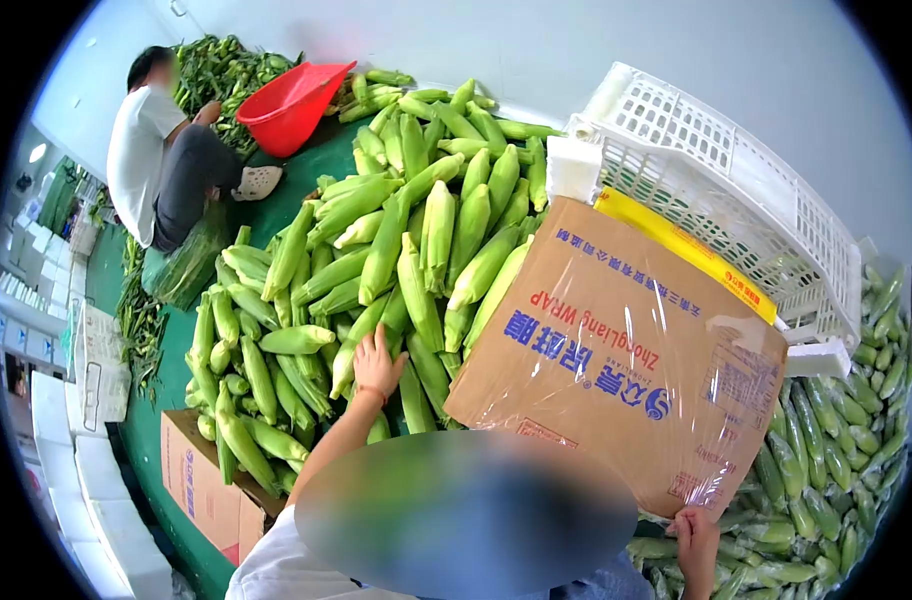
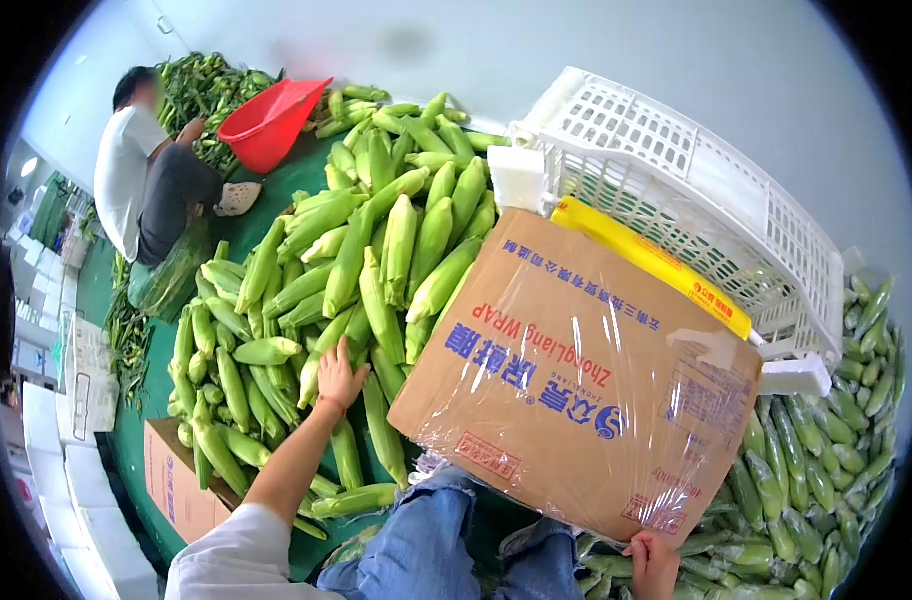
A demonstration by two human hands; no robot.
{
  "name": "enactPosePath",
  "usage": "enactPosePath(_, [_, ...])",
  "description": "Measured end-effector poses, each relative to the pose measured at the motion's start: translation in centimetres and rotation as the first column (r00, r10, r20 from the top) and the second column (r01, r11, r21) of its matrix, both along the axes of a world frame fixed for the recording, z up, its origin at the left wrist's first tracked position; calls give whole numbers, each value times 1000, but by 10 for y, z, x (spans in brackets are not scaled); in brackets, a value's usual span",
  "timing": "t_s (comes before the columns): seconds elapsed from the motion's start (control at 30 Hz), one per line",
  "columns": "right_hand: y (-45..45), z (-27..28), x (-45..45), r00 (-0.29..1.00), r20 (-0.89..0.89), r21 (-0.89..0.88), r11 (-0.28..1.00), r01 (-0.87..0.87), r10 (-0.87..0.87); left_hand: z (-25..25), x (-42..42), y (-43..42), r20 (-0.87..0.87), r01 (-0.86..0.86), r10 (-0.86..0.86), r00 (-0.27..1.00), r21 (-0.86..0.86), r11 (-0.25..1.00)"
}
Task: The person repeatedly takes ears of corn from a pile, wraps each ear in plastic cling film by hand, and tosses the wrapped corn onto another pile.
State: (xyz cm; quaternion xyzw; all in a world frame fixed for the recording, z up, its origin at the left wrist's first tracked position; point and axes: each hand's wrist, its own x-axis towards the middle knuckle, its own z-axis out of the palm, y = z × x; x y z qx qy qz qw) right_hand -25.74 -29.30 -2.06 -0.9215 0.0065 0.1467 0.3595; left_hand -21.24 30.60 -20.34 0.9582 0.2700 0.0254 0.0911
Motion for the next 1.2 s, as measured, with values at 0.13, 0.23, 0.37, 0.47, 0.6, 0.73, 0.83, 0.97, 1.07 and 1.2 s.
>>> enactPosePath(0.13, [4, 13, 2, 1000, 0, -13, 1000, -6, 6, -8, 34, 19, -142, -104, 90, 986, -89, 991])
enactPosePath(0.23, [15, 18, 5, 1000, 16, -54, 998, -9, 10, -4, -6, 29, 59, -196, 431, 901, -828, 525])
enactPosePath(0.37, [17, 16, 5, 1000, 12, -45, 999, -8, 9, 129, -69, -38, 216, 84, 335, 917, -926, 367])
enactPosePath(0.47, [20, 21, 3, 1000, -28, -99, 995, 11, -14, 199, -55, -69, 411, 421, -161, 897, -690, 589])
enactPosePath(0.6, [32, 32, -3, 999, 35, -241, 971, 8, 1, 262, 41, -176, 377, 933, -854, 359, -146, 328])
enactPosePath(0.73, [36, 82, -13, 979, -126, 185, 966, 180, -158, 230, 86, -239, 399, 995, -913, 86, -80, 59])
enactPosePath(0.83, [52, 91, 17, 956, 24, 748, 640, 177, -292, 227, 93, -241, 290, 961, -948, 131, -274, 49])
enactPosePath(0.97, [89, 26, 96, 832, 540, -88, 991, -98, 130, 215, 74, -226, 467, 953, -838, 281, -242, 185])
enactPosePath(1.07, [99, 17, 115, 764, 613, -271, 962, -35, 200, 189, 14, -191, 362, 801, -720, 592, -162, 577])
enactPosePath(1.2, [101, 20, 124, 768, 617, -258, 966, -6, 169, 210, 52, -155, 403, 744, -628, 666, -297, 598])
